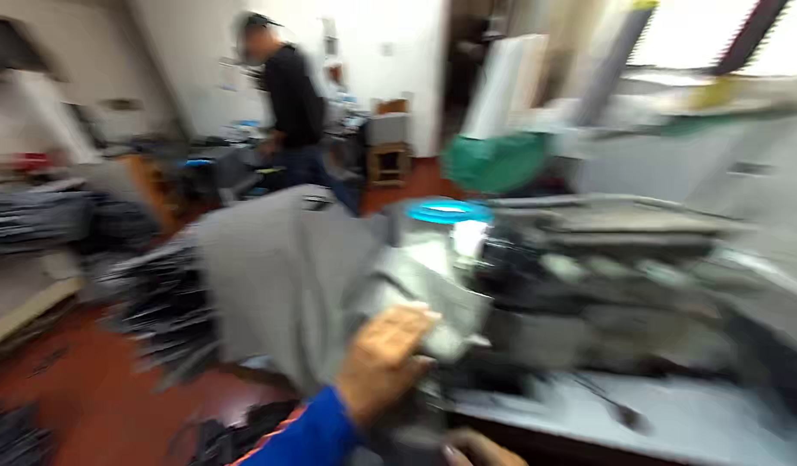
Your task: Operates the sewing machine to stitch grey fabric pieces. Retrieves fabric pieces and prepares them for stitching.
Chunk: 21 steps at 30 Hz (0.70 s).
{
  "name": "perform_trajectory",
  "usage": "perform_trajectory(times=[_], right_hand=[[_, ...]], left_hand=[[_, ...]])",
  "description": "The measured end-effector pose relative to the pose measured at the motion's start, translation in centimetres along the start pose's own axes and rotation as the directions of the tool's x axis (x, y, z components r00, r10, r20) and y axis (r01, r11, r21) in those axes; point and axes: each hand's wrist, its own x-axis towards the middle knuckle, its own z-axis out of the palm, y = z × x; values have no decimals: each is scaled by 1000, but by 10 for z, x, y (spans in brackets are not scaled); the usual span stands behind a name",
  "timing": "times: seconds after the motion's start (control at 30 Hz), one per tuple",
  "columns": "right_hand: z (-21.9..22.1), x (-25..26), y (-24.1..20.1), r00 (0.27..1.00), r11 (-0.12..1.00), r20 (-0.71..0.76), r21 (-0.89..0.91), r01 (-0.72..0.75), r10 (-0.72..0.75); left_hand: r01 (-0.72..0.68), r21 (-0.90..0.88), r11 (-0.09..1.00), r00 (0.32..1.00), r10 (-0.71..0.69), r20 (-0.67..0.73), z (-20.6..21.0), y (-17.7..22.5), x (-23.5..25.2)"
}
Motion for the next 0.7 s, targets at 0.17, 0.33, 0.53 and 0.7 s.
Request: perform_trajectory(times=[0.17, 0.33, 0.53, 0.7], right_hand=[[-192, -38, -21, 841, 549, -454, -800, -240, -293], [-279, -60, -27, 811, 306, -582, -784, -540, -57], [-301, -58, -29, 869, 406, -492, -784, -469, 52], [-296, -55, -63, 894, 299, -352, -916, -268, -277]], left_hand=[[-19, 89, 996, 1000, 18, 9, 11, -11, 27], [-21, -12, 1000, 999, 20, -28, 38, -20, 42], [-76, -57, 995, 997, 77, 8, 43, -29, 40], [-145, -189, 971, 970, 177, 166, 31, -36, 61]])
